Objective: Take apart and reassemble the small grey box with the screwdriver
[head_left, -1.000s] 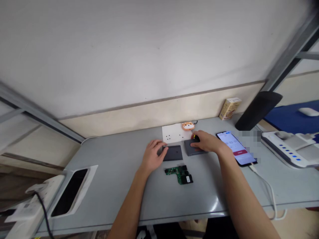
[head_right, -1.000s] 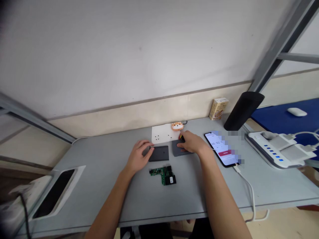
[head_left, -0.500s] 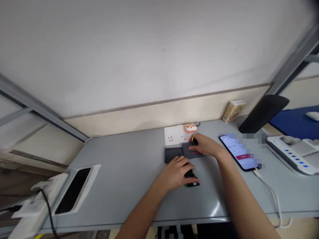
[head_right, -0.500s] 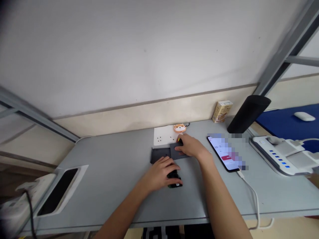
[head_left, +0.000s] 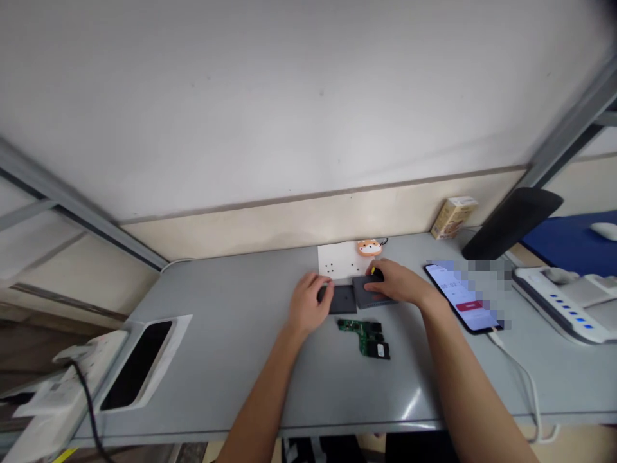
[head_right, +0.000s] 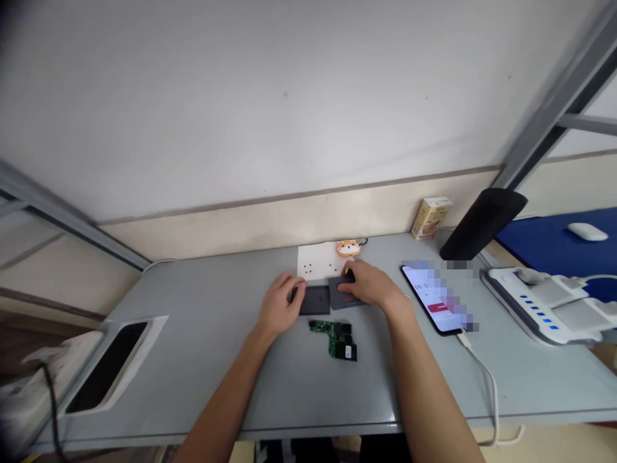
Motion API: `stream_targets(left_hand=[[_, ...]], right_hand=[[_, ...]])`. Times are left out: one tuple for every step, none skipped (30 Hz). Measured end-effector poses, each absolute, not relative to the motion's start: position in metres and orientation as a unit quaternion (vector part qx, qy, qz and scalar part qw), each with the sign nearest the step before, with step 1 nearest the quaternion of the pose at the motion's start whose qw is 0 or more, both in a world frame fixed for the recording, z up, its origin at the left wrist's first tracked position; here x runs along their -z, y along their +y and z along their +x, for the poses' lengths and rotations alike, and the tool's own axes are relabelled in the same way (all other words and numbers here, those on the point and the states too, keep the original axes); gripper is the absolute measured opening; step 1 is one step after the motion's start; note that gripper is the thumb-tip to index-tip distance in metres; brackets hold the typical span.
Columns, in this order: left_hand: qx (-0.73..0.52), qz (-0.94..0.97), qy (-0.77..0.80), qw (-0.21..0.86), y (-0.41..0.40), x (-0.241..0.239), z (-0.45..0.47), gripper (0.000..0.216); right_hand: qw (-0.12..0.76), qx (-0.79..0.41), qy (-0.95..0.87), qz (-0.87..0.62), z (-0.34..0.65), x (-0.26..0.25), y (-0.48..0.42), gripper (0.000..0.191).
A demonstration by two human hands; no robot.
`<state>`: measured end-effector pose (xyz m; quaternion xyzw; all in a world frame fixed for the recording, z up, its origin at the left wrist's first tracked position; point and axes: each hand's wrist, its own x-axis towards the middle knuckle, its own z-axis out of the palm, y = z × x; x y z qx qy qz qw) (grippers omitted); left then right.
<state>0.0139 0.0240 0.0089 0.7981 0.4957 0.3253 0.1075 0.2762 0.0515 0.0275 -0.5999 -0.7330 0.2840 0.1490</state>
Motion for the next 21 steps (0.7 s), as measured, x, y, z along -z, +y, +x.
stream_targets(left_hand=[[-0.313,0.794,0.51,0.109,0.029,-0.007,0.007,0.019],[-0.295,0.796,0.516,0.116,0.032,-0.005,0.002,0.014],[-0.277,0.8,0.518,0.123,0.035,-0.003,-0.002,0.009],[-0.264,0.803,0.519,0.128,0.035,-0.001,-0.005,0.007],[-0.255,0.804,0.521,0.128,0.035,0.001,-0.006,0.007],[-0.25,0.804,0.525,0.125,0.035,0.002,-0.006,0.008],[-0.249,0.801,0.531,0.119,0.034,0.003,-0.005,0.009],[-0.248,0.799,0.536,0.112,0.032,0.004,-0.003,0.01],[-0.247,0.796,0.542,0.105,0.031,0.005,-0.001,0.01],[-0.247,0.794,0.546,0.099,0.03,0.005,0.001,0.01],[-0.247,0.793,0.549,0.094,0.029,0.005,0.003,0.01],[-0.248,0.792,0.55,0.091,0.029,0.005,0.004,0.01],[-0.249,0.791,0.551,0.089,0.029,0.005,0.005,0.011],[-0.252,0.79,0.552,0.088,0.029,0.005,0.005,0.011],[-0.253,0.789,0.552,0.09,0.029,0.004,0.005,0.011],[-0.255,0.788,0.553,0.092,0.029,0.004,0.005,0.011],[-0.257,0.786,0.554,0.095,0.029,0.004,0.005,0.012],[-0.259,0.784,0.555,0.098,0.029,0.004,0.005,0.014],[-0.261,0.783,0.556,0.101,0.029,0.004,0.005,0.016],[-0.261,0.782,0.556,0.103,0.029,0.004,0.005,0.018],[-0.261,0.782,0.556,0.104,0.029,0.004,0.006,0.02]], right_hand=[[0.147,-0.285,-0.731,-0.603,0.276,-0.028,0.051,0.024],[0.147,-0.287,-0.728,-0.604,0.276,-0.029,0.05,0.024],[0.148,-0.293,-0.725,-0.606,0.275,-0.03,0.05,0.023],[0.148,-0.3,-0.722,-0.606,0.275,-0.031,0.049,0.023],[0.147,-0.307,-0.718,-0.607,0.275,-0.032,0.049,0.023],[0.147,-0.312,-0.715,-0.608,0.275,-0.032,0.049,0.023],[0.146,-0.313,-0.716,-0.607,0.275,-0.033,0.049,0.023],[0.145,-0.309,-0.718,-0.606,0.276,-0.032,0.049,0.023],[0.145,-0.305,-0.722,-0.605,0.276,-0.032,0.05,0.023],[0.146,-0.302,-0.723,-0.604,0.276,-0.031,0.05,0.024],[0.147,-0.305,-0.721,-0.604,0.276,-0.031,0.051,0.024],[0.148,-0.313,-0.718,-0.604,0.276,-0.031,0.051,0.023],[0.15,-0.324,-0.713,-0.603,0.276,-0.03,0.051,0.022],[0.153,-0.336,-0.707,-0.603,0.275,-0.03,0.051,0.021],[0.157,-0.345,-0.702,-0.603,0.275,-0.03,0.051,0.021],[0.163,-0.352,-0.698,-0.602,0.275,-0.03,0.051,0.021],[0.169,-0.357,-0.694,-0.603,0.275,-0.03,0.051,0.023],[0.174,-0.361,-0.689,-0.604,0.275,-0.03,0.051,0.025],[0.175,-0.368,-0.685,-0.604,0.275,-0.03,0.051,0.027],[0.174,-0.375,-0.681,-0.604,0.275,-0.03,0.052,0.028],[0.171,-0.381,-0.678,-0.605,0.275,-0.03,0.052,0.029]])
